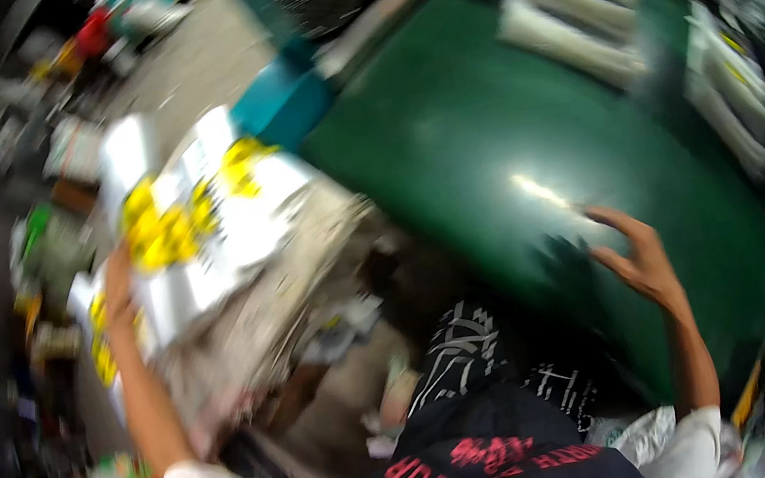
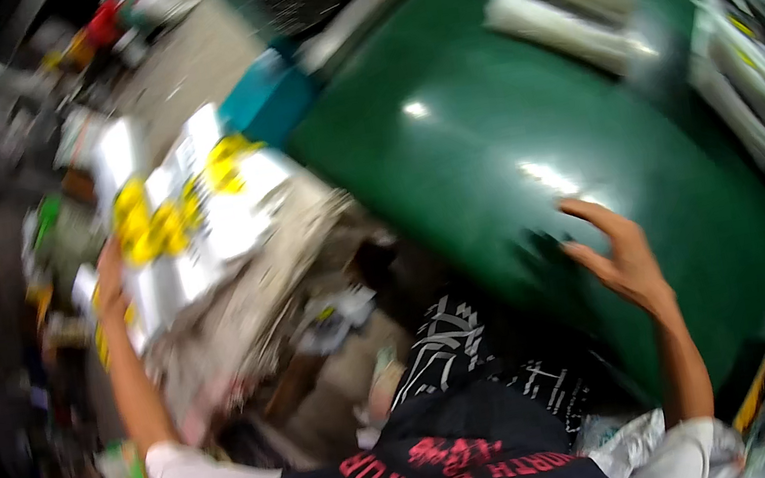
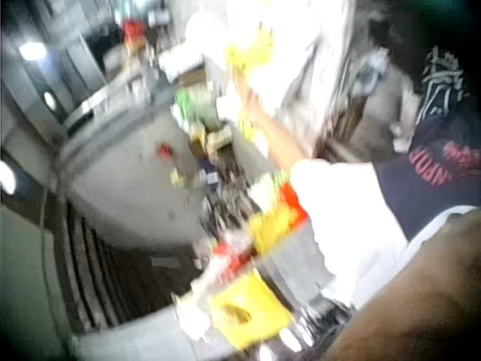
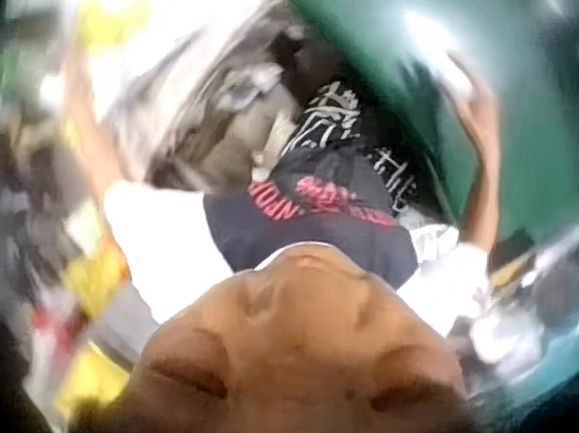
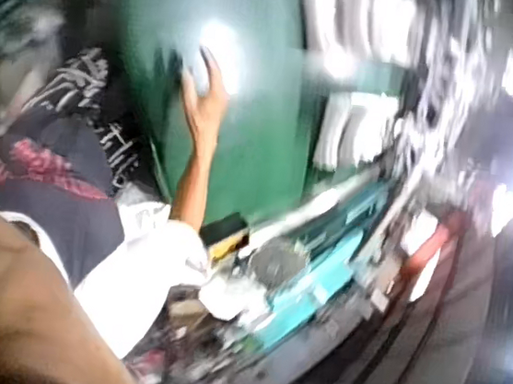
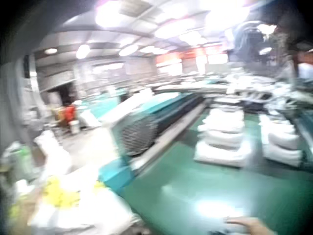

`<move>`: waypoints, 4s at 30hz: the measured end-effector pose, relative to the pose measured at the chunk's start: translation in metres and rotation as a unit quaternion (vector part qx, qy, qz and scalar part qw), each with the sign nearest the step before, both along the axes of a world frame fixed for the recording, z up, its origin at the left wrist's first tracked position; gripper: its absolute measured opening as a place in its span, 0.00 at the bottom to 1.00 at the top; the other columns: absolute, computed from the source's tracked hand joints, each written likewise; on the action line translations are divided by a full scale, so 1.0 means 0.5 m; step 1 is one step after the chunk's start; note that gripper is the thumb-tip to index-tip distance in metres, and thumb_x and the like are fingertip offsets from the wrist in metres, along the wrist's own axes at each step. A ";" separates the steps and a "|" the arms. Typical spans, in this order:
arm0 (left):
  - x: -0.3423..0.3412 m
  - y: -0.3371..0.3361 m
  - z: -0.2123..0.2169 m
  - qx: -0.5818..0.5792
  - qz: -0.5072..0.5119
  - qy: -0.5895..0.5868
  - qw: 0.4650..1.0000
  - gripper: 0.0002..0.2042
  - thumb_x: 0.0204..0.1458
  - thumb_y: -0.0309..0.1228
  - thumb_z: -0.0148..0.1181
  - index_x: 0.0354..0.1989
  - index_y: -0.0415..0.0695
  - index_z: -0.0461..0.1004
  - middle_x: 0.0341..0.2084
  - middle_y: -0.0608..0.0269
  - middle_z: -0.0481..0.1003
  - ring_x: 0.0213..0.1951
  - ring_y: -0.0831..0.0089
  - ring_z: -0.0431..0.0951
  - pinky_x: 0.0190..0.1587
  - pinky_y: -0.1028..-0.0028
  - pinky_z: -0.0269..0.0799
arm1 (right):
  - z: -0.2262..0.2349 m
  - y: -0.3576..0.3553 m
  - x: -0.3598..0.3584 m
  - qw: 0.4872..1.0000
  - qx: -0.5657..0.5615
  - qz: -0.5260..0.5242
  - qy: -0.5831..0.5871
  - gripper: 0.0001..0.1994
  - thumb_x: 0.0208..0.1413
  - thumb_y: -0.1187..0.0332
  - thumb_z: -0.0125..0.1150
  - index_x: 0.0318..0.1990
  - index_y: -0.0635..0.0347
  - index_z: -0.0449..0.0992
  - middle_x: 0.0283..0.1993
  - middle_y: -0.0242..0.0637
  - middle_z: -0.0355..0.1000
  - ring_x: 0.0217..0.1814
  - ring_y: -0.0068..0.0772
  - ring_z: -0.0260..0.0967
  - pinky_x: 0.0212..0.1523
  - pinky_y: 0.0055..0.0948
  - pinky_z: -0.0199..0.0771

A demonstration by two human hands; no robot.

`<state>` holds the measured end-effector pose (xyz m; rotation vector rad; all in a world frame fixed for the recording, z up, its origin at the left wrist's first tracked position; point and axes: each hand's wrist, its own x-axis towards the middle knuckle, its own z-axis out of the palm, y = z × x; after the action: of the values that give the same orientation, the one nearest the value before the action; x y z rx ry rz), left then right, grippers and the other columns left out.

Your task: The person folds individual plastic bags from a conveyor belt by hand, rolls them into cylinders, secures them with rubber bands, and then places the rolled bundles into a large white sack on the floor.

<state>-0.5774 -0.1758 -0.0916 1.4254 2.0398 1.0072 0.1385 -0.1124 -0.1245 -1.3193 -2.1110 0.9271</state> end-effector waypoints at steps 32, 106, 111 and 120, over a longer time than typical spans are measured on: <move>0.926 0.326 -0.369 0.137 -0.549 0.443 0.695 0.50 0.42 0.56 0.60 0.65 0.31 0.46 0.64 0.40 0.51 0.63 0.46 0.54 0.64 0.58 0.49 | -0.184 -0.132 0.105 0.915 0.158 -0.142 -0.343 0.04 0.39 0.72 0.57 0.21 0.63 0.73 0.27 0.42 0.70 0.28 0.39 0.71 0.26 0.35 0.69; 1.017 0.262 0.110 0.038 -0.348 -0.423 0.836 0.30 0.56 0.46 0.52 0.63 0.43 0.57 0.58 0.47 0.62 0.57 0.54 0.64 0.58 0.56 0.61 | 0.141 -0.288 0.266 0.955 0.211 -0.203 0.052 0.24 0.54 0.56 0.56 0.54 0.62 0.64 0.50 0.48 0.68 0.47 0.40 0.70 0.49 0.37 0.71; 1.069 0.291 0.152 0.029 -0.368 -0.463 0.806 0.30 0.57 0.46 0.51 0.63 0.41 0.55 0.58 0.47 0.62 0.57 0.55 0.65 0.58 0.57 0.63 | 0.172 -0.167 0.273 0.926 0.125 -0.241 0.264 0.30 0.56 0.50 0.52 0.60 0.61 0.58 0.55 0.52 0.64 0.53 0.42 0.68 0.53 0.41 0.72; 1.090 0.326 -0.227 -0.218 -0.360 -0.292 0.859 0.38 0.50 0.39 0.62 0.64 0.35 0.50 0.55 0.48 0.65 0.57 0.61 0.66 0.58 0.70 0.62 | -0.108 -0.123 0.276 0.919 -0.107 -0.353 0.142 0.37 0.46 0.60 0.68 0.59 0.69 0.57 0.53 0.49 0.66 0.55 0.35 0.66 0.55 0.32 0.66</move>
<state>-0.0324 -0.0127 -0.2049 1.2565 1.0505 0.5030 0.2767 -0.1738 -0.1788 -1.7548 -1.1855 0.9562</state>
